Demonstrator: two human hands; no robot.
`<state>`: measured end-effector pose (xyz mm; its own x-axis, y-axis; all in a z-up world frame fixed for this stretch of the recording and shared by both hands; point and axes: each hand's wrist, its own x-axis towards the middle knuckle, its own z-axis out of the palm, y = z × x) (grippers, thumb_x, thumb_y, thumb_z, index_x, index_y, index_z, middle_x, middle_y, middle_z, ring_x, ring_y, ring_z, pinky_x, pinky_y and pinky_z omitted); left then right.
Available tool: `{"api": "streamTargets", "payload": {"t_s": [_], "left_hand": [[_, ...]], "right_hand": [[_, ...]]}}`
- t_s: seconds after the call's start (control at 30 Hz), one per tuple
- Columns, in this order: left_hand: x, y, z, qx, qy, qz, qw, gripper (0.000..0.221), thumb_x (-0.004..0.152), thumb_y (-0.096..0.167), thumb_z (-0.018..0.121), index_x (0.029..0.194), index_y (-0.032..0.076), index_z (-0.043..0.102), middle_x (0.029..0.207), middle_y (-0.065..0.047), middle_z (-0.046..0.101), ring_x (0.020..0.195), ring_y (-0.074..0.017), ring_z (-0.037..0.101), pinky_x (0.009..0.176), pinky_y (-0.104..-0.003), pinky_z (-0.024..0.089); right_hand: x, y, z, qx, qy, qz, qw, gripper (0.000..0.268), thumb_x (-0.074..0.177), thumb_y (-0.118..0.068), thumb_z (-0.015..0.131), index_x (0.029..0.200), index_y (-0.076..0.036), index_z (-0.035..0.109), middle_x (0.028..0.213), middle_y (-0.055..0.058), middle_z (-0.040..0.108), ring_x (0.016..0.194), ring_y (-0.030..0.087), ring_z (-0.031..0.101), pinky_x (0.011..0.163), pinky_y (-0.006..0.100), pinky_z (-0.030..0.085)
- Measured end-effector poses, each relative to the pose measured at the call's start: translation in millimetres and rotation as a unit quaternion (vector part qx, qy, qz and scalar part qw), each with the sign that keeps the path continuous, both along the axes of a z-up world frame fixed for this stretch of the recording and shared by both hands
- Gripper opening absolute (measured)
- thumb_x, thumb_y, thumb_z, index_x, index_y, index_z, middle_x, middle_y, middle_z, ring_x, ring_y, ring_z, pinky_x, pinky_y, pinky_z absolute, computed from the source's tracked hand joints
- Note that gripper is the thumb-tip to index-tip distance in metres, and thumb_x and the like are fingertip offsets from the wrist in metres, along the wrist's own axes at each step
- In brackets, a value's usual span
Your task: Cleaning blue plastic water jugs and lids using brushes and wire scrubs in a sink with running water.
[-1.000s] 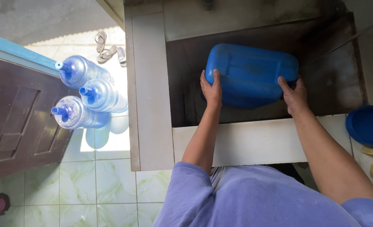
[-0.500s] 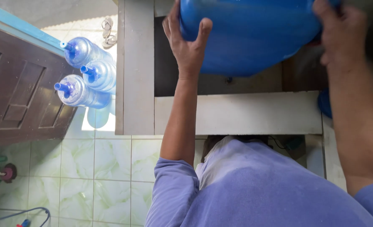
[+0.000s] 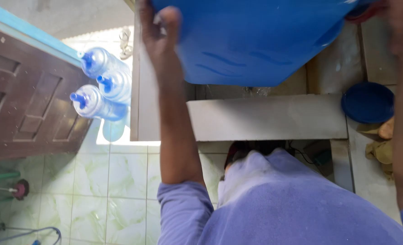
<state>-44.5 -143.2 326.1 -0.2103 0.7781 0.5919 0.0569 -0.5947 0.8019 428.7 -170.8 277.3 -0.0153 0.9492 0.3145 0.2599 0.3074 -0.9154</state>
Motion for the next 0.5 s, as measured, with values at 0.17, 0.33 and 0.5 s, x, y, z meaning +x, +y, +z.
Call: {"api": "streamTargets", "payload": {"t_s": [0.17, 0.33, 0.5], "left_hand": [[-43, 4, -24, -0.040, -0.056, -0.158, 0.985, 0.093, 0.095, 0.077, 0.060, 0.148, 0.002, 0.048, 0.132, -0.020, 0.058, 0.123, -0.0284, 0.059, 0.108, -0.047, 0.052], [-15, -5, -23, -0.104, -0.006, -0.076, 0.992, 0.122, 0.086, 0.087, 0.058, 0.162, -0.004, 0.032, 0.151, -0.022, 0.051, 0.142, -0.0349, 0.051, 0.120, -0.053, 0.044], [-46, 29, -51, -0.114, -0.069, -0.102, 0.986, 0.121, 0.085, 0.089, 0.052, 0.160, -0.003, 0.032, 0.138, -0.034, 0.062, 0.127, -0.0455, 0.064, 0.107, -0.058, 0.058]], "right_hand": [[-90, -8, 28, 0.019, 0.228, 0.137, 0.964, 0.077, 0.101, -0.075, 0.055, 0.149, -0.016, 0.043, 0.148, 0.011, 0.043, 0.136, 0.029, 0.044, 0.111, 0.054, 0.042], [-99, 25, -40, -0.100, 0.412, 0.123, 0.897, 0.111, 0.080, -0.092, 0.053, 0.165, -0.022, 0.033, 0.174, 0.012, 0.034, 0.159, 0.038, 0.042, 0.125, 0.063, 0.037], [-99, 37, -36, -0.026, 0.363, 0.161, 0.918, 0.122, 0.077, -0.097, 0.051, 0.169, -0.021, 0.029, 0.179, 0.015, 0.026, 0.164, 0.042, 0.033, 0.129, 0.067, 0.034]]}}
